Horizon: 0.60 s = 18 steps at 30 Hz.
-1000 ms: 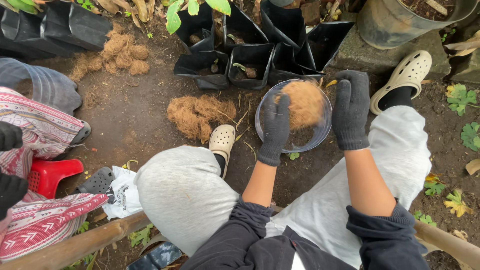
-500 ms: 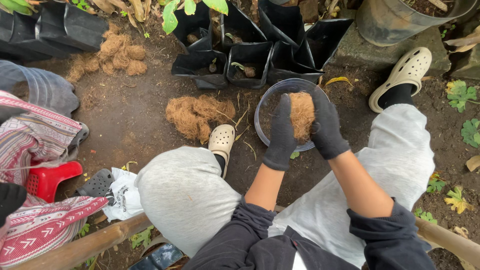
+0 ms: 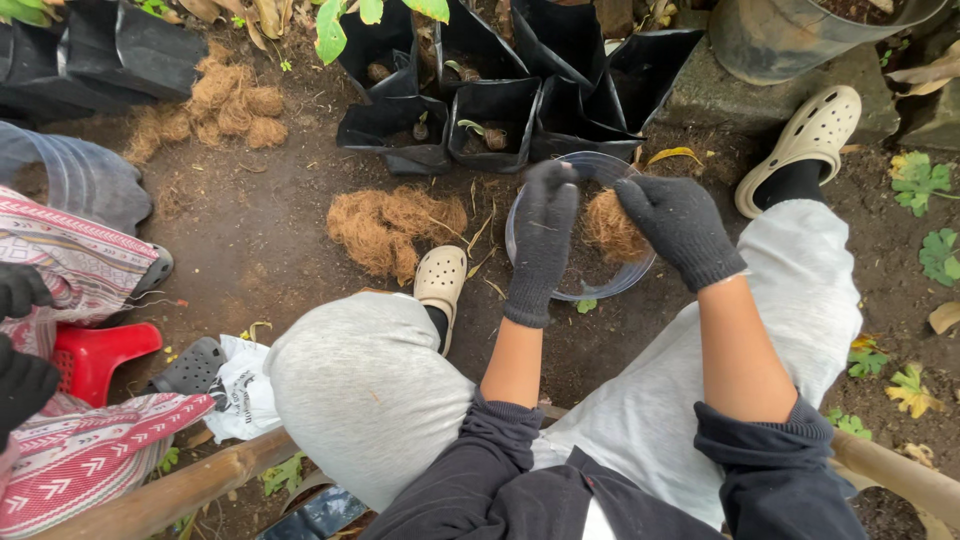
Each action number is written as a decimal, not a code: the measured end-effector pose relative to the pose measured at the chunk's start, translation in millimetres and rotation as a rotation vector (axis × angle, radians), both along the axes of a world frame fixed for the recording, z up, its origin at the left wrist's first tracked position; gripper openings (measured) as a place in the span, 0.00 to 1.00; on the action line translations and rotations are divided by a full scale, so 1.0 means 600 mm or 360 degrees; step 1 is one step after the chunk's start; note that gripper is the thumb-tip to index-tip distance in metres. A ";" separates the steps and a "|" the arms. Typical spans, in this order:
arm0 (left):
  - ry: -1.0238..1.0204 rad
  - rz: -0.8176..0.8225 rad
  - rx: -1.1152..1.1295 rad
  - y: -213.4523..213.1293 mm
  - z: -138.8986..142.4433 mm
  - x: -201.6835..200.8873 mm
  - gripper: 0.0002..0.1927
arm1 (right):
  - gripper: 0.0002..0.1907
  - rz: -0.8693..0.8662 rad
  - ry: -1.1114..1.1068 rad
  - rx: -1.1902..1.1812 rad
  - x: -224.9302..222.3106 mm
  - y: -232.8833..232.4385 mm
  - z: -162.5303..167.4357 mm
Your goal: The person sits on the ground and shapes loose coconut coir fiber by hand, pressing and folding it inside a clear plastic bowl to form a rounded cup. They work the fiber repeatedly, adding material, and at the end hold up the finished coir cup.
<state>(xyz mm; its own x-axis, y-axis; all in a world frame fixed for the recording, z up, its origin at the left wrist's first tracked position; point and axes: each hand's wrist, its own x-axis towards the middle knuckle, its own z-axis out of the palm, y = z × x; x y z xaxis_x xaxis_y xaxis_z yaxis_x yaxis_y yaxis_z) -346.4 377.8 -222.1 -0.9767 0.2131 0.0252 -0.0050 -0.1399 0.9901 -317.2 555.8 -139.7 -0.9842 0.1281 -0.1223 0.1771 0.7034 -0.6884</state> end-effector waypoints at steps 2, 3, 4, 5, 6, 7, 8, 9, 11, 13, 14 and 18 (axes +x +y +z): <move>0.0098 -0.0315 -0.0240 0.002 -0.001 0.009 0.18 | 0.20 0.0121 0.0192 -0.0087 0.001 -0.014 -0.004; -0.0059 -0.0301 -0.0203 0.010 -0.002 0.014 0.20 | 0.19 0.0008 0.0211 -0.0205 -0.001 -0.019 -0.006; -0.0218 -0.0285 -0.0162 0.019 -0.004 0.020 0.21 | 0.19 -0.0100 0.0228 -0.0321 -0.002 -0.024 -0.008; -0.0378 -0.0270 -0.0118 0.024 -0.006 0.024 0.22 | 0.19 -0.0206 0.0242 -0.0436 -0.001 -0.027 -0.009; -0.0440 -0.0106 0.0002 0.027 -0.008 0.026 0.23 | 0.19 -0.0242 0.0405 -0.0492 0.001 -0.030 -0.008; -0.0501 0.0059 0.0119 0.027 -0.011 0.027 0.25 | 0.19 -0.0277 0.0566 -0.0550 0.009 -0.034 -0.008; -0.0551 0.0223 0.0234 0.027 -0.012 0.028 0.27 | 0.19 -0.0310 0.0734 -0.0610 0.015 -0.039 -0.009; -0.0429 0.0290 0.0211 0.026 -0.013 0.032 0.27 | 0.20 -0.0287 0.0804 -0.0592 0.020 -0.050 -0.012; -0.0184 0.0420 0.0165 0.025 -0.012 0.043 0.27 | 0.20 -0.0242 0.0947 -0.0554 0.028 -0.076 -0.027; -0.0040 0.0406 0.0018 0.030 -0.012 0.056 0.27 | 0.22 -0.0082 0.1101 -0.0185 0.032 -0.097 -0.051; 0.0024 0.0397 -0.0058 0.034 -0.013 0.063 0.27 | 0.23 0.0001 0.1164 -0.0001 0.034 -0.103 -0.064; -0.0262 0.0305 0.0178 0.043 -0.021 0.067 0.28 | 0.22 -0.0321 0.0642 -0.0059 0.026 -0.114 -0.112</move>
